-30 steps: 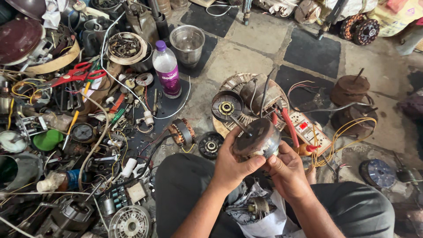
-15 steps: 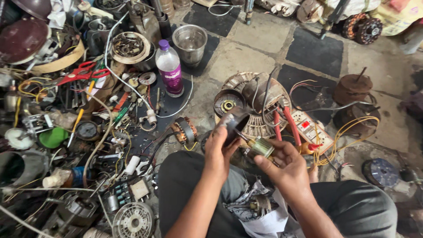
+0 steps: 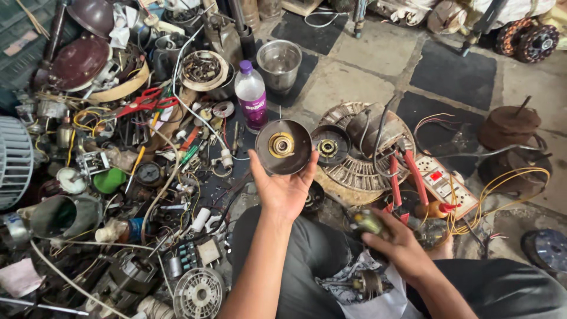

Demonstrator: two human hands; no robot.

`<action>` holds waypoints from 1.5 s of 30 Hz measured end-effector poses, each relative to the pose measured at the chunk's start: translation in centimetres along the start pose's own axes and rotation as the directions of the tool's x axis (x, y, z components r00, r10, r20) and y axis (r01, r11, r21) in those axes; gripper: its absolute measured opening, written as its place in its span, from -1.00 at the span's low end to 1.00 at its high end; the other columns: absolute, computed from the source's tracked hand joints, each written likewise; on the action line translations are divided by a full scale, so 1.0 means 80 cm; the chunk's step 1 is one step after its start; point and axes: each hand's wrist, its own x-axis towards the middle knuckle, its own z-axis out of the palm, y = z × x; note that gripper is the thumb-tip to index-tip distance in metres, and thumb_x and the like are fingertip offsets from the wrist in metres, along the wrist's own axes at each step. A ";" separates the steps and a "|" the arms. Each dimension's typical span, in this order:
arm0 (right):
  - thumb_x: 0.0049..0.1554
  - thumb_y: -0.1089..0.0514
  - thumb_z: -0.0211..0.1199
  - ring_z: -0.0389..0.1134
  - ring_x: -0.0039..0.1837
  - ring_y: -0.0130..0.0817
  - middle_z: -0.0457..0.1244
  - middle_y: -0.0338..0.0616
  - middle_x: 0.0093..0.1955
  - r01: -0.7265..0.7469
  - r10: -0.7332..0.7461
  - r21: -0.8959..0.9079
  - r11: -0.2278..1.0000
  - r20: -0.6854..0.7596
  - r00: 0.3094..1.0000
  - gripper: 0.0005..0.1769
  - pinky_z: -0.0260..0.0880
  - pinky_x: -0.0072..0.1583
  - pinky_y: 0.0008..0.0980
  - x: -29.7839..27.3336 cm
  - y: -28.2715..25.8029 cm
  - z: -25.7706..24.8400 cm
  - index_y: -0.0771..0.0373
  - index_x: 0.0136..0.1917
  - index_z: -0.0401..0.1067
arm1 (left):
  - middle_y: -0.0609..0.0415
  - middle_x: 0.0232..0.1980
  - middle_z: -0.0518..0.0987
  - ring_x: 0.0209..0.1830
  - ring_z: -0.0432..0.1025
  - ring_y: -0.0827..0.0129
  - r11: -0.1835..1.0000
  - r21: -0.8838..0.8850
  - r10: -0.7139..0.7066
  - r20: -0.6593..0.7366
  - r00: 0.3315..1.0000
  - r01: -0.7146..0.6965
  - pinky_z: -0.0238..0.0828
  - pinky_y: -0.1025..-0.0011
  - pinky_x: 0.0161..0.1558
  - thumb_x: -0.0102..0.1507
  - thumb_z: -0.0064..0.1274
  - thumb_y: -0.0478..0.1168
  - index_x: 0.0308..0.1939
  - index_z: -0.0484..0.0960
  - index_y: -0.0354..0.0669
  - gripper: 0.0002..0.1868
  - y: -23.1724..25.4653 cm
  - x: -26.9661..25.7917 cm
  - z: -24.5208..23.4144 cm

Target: The person disassembles and services fan motor components by hand, removing a cover, handling the internal rotor, and applying oil from a small bottle to the shaft and bearings.

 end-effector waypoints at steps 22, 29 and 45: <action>-0.13 0.09 0.60 0.33 0.24 0.05 0.32 0.05 0.14 0.198 -0.359 -0.862 0.466 0.020 0.933 -0.29 0.35 0.24 -0.12 0.089 0.042 0.025 0.19 0.25 0.38 | -0.07 -0.02 0.61 -0.12 0.47 0.20 0.969 0.245 0.064 -0.133 0.989 -0.030 0.37 0.18 0.01 0.17 -0.32 0.63 0.12 0.55 -0.26 0.02 -0.021 0.038 -0.019; -0.19 -0.11 0.60 0.10 0.47 0.34 0.04 0.44 0.45 0.299 -0.849 -0.938 0.174 0.011 0.528 0.26 0.20 0.39 0.08 0.098 -0.108 0.035 0.39 0.55 -0.01 | -0.09 0.00 0.61 -0.12 0.46 0.19 0.970 0.244 0.039 -0.129 0.991 -0.006 0.37 0.20 0.01 0.15 -0.31 0.64 0.12 0.56 -0.27 0.04 -0.024 0.042 -0.026; 0.04 -0.28 0.35 0.42 0.03 0.19 0.33 0.25 -0.01 -0.012 -0.563 -0.948 0.319 -0.199 0.802 -0.21 0.41 0.10 -0.01 0.212 -0.168 -0.013 0.24 0.37 0.38 | -0.08 -0.06 0.63 -0.12 0.49 0.16 0.968 0.251 0.035 -0.131 0.991 -0.001 0.39 0.19 -0.03 0.16 -0.33 0.64 0.11 0.56 -0.24 0.02 -0.020 0.058 -0.037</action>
